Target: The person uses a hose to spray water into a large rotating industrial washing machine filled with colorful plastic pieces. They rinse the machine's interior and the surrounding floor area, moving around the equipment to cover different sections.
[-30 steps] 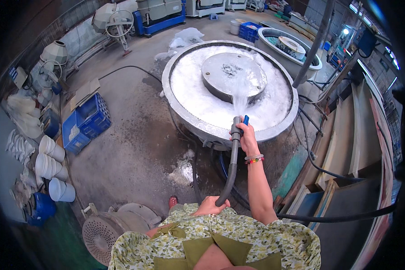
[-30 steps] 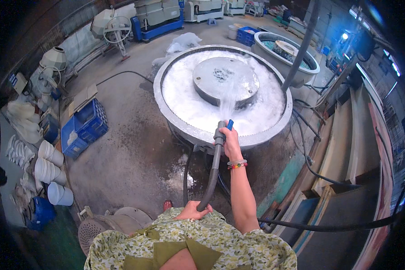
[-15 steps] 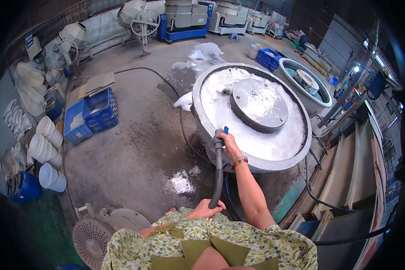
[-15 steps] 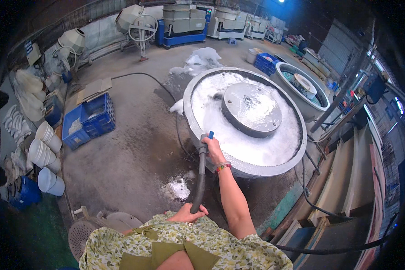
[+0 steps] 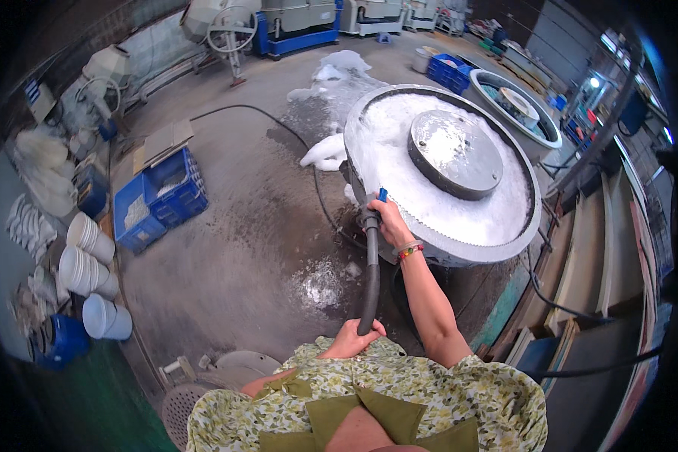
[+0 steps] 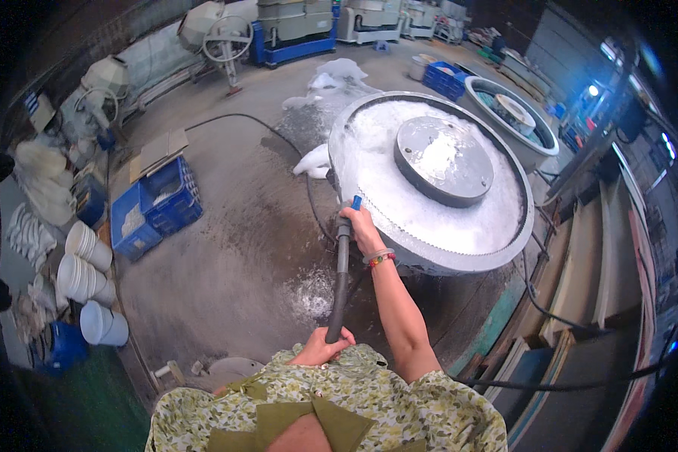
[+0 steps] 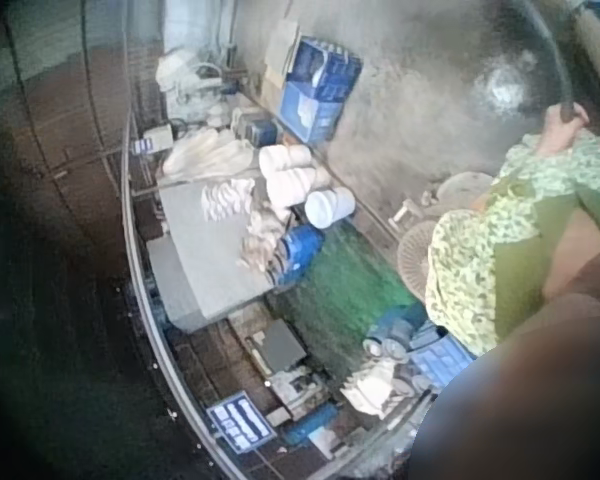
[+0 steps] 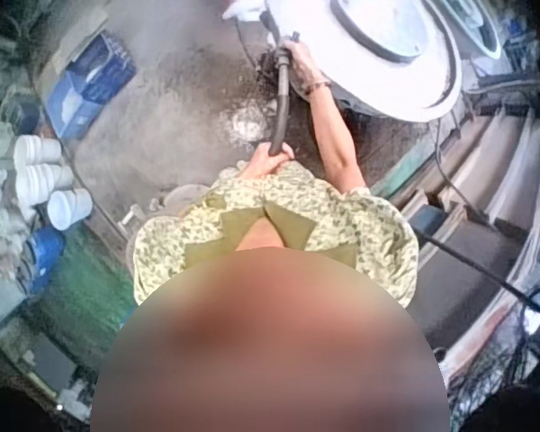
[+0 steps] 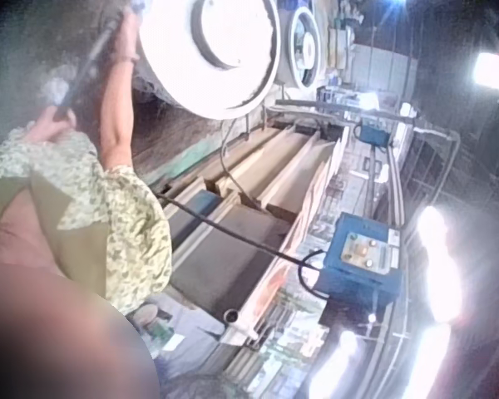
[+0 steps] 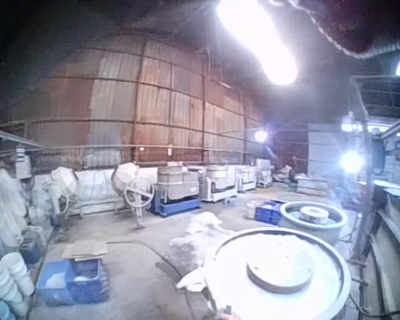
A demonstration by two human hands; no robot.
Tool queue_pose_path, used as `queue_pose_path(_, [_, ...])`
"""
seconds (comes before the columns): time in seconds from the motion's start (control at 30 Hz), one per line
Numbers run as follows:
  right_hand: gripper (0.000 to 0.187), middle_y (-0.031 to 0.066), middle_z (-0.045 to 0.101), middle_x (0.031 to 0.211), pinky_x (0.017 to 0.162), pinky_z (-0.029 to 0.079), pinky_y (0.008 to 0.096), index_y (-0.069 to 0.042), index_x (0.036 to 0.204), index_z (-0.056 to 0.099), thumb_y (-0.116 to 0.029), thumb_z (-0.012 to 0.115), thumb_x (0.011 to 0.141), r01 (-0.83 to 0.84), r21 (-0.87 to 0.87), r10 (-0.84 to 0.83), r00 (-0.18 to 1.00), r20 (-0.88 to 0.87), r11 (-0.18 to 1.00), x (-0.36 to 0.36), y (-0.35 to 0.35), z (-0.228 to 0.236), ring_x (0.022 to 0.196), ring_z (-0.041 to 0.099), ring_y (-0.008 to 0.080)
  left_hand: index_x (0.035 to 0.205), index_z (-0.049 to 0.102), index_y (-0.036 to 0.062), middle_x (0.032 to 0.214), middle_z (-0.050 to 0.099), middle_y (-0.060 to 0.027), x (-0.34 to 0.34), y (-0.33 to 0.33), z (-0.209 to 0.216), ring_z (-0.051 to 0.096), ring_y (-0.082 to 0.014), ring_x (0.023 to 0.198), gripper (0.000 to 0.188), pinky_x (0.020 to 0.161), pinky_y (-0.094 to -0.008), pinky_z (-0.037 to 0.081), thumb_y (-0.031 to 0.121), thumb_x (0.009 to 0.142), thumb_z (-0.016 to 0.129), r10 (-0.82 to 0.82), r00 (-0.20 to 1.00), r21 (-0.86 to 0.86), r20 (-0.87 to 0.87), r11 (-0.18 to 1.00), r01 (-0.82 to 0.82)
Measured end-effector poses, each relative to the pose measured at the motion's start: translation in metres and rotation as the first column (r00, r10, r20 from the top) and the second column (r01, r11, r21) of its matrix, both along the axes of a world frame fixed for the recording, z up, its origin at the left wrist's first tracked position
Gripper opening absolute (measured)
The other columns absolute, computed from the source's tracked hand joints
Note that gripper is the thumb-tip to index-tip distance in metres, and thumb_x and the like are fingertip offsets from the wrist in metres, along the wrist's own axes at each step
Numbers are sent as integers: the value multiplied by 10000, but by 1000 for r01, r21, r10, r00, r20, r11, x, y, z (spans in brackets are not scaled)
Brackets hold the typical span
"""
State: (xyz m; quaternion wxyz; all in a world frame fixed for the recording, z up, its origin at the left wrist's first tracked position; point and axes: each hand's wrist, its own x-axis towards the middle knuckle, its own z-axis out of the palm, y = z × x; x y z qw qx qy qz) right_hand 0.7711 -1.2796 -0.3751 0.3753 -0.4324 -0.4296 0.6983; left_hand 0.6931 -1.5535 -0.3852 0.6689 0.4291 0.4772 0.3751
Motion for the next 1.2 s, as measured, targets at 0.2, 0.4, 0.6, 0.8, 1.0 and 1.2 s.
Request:
queue_pose_path(0.2, [547, 74, 486, 791, 473, 534, 364, -5, 1266, 351, -121, 549, 769, 216, 60, -208, 971, -118, 975, 41, -28, 34, 606, 563, 197, 855, 651, 67, 580, 517, 44, -2, 1, -11, 466, -41, 503, 62, 467, -223, 366, 105, 811, 630, -116, 990, 156, -77, 980, 127])
queue_pose_path(0.4, [583, 73, 496, 828, 471, 527, 364, -47, 1298, 334, -145, 560, 769, 424, -43, -426, 895, -135, 904, 98, -42, 2, 613, 563, 193, 862, 663, 52, 550, 486, 44, 12, 6, -3, 422, -36, 503, 78, 470, -227, 325, 72, 801, 618, -183, 976, 91, -116, 977, 193])
queue_pose_path(0.6, [573, 83, 492, 813, 457, 524, 352, -46, 1290, 327, -142, 556, 774, 562, -39, -561, 815, -145, 826, 173, -70, 11, 603, 566, 200, 862, 663, 49, 579, 500, 52, 53, 10, 2, 420, -27, 523, 75, 480, -217, 328, 55, 798, 625, -335, 940, 69, -68, 938, 339])
queue_pose_path(0.8, [413, 112, 493, 807, 441, 522, 361, -41, 1163, 382, -123, 538, 790, 623, -38, -618, 763, -191, 781, 256, -90, 9, 593, 578, 236, 859, 664, 61, 580, 493, 49, 111, 13, -2, 415, -26, 539, 87, 493, -219, 329, 67, 783, 623, -450, 882, 81, -143, 882, 463])
queue_pose_path(1.0, [428, 136, 507, 831, 465, 535, 383, -35, 1183, 369, -91, 526, 789, 713, -77, -706, 664, -245, 697, 329, -124, -3, 612, 593, 264, 873, 673, 95, 545, 481, 45, 167, 8, -10, 420, -33, 514, 113, 477, -234, 333, 84, 774, 620, -532, 820, 133, -211, 815, 564])
queue_pose_path(1.2, [613, 110, 528, 866, 504, 542, 361, -48, 1355, 285, -105, 516, 791, 664, 33, -627, 720, -296, 747, 387, -147, 26, 683, 615, 244, 886, 652, 45, 810, 631, 23, 226, -5, -21, 528, -46, 722, 87, 654, -228, 426, 48, 803, 625, -678, 713, -6, -179, 726, 688])
